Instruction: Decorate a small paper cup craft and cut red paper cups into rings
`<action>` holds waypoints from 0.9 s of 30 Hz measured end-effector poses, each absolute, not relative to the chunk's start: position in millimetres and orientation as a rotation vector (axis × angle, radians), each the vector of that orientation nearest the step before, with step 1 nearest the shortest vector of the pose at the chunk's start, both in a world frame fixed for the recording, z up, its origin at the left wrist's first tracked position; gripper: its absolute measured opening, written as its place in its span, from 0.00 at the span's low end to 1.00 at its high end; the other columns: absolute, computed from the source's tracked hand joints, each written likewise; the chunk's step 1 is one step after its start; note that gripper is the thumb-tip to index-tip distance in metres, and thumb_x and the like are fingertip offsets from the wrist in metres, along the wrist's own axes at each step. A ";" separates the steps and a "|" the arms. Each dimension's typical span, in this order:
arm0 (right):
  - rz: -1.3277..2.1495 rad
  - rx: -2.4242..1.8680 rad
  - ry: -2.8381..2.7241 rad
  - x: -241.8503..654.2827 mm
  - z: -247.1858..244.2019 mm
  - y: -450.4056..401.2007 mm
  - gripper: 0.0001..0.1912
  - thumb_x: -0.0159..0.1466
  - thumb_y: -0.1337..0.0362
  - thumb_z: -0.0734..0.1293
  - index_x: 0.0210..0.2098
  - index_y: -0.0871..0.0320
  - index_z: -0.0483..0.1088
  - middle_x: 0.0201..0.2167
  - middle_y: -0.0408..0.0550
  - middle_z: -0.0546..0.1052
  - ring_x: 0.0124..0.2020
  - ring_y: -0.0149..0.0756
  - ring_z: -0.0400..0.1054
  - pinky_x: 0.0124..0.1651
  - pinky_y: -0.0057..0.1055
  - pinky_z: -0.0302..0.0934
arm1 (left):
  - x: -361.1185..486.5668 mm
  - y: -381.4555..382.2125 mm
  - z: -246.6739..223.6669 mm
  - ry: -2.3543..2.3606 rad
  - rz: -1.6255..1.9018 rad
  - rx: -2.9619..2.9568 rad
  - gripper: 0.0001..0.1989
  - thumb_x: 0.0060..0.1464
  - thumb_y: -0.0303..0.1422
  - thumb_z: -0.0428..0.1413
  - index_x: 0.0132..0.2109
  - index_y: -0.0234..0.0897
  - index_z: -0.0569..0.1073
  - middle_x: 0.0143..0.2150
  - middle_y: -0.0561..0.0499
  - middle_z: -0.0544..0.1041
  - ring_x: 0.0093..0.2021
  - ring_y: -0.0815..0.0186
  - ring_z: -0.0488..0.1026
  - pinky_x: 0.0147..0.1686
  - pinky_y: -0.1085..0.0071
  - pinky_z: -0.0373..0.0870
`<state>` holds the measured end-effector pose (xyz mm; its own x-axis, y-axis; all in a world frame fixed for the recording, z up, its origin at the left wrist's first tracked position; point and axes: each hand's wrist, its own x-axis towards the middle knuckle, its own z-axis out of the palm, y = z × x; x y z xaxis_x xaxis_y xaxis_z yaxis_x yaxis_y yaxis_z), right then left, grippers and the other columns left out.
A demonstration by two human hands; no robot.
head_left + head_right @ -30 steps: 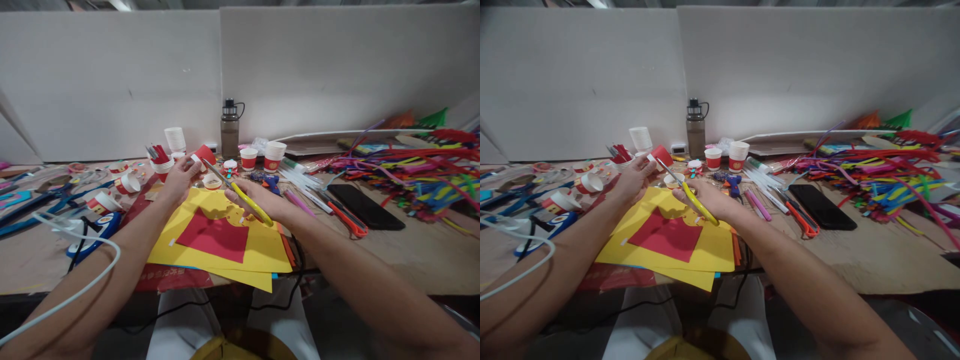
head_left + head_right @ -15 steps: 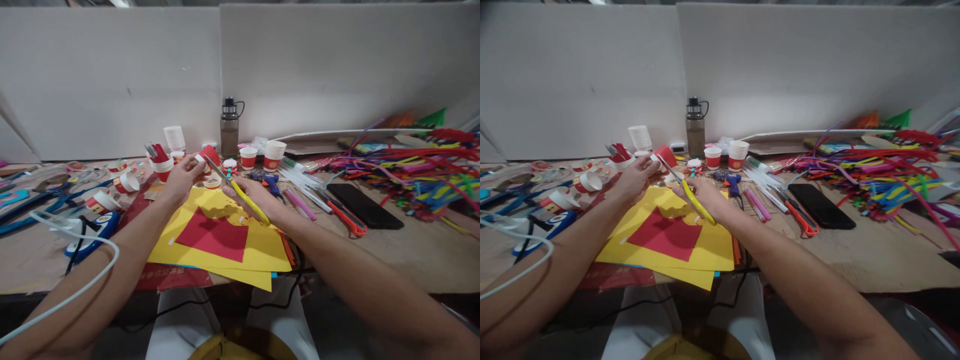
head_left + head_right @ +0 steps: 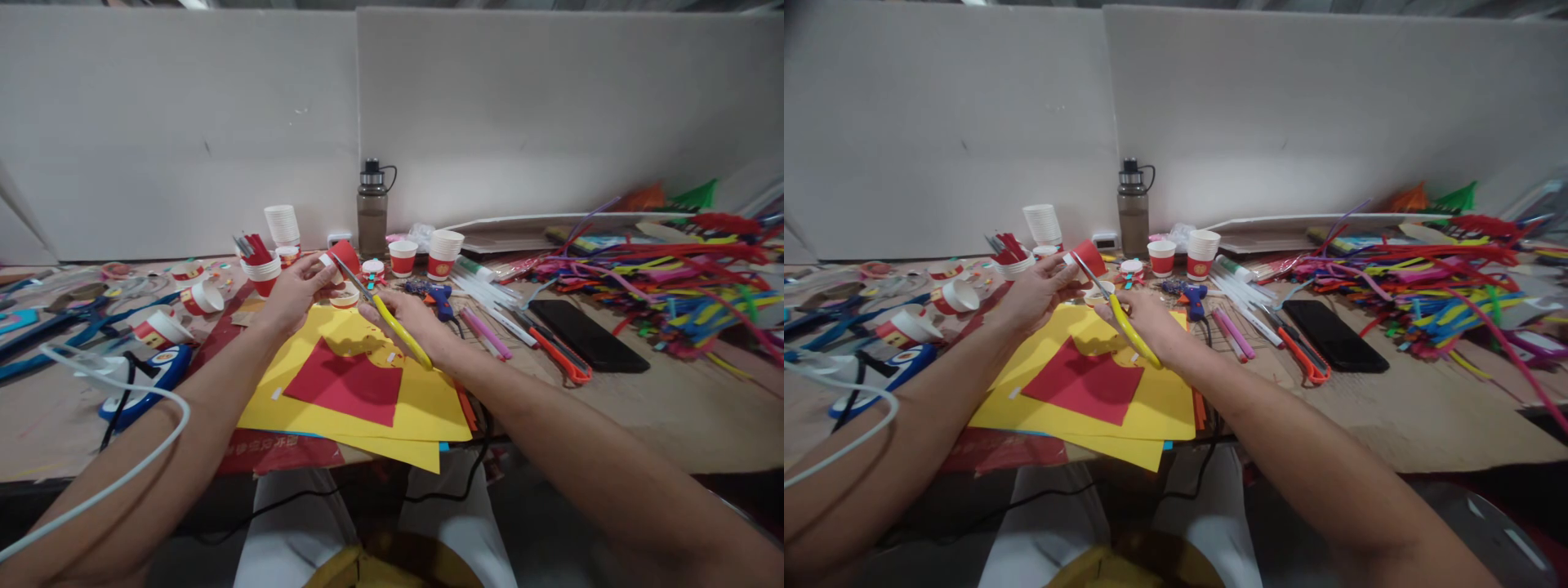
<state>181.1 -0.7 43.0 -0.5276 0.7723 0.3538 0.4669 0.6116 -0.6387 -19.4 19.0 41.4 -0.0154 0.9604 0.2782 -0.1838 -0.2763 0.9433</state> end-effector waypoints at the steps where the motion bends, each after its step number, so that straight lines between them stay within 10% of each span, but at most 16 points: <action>1: 0.637 -0.968 -2.210 180.9 43.0 -0.6 0.22 0.62 0.46 0.58 0.25 0.59 0.64 0.24 0.42 0.65 0.26 0.29 0.58 0.29 0.26 0.49 | -19.8 19.7 40.9 0.913 1.484 1.272 0.22 0.43 0.37 0.64 0.46 0.33 0.72 0.37 0.46 0.77 0.31 0.66 0.76 0.30 0.72 0.72; 27: 0.539 -1.026 -2.235 180.2 45.1 -5.5 0.22 0.64 0.48 0.56 0.29 0.59 0.67 0.27 0.45 0.69 0.30 0.31 0.61 0.33 0.26 0.52 | -17.8 17.6 41.3 0.935 1.462 1.351 0.24 0.44 0.38 0.63 0.49 0.35 0.74 0.36 0.47 0.77 0.33 0.66 0.75 0.33 0.71 0.73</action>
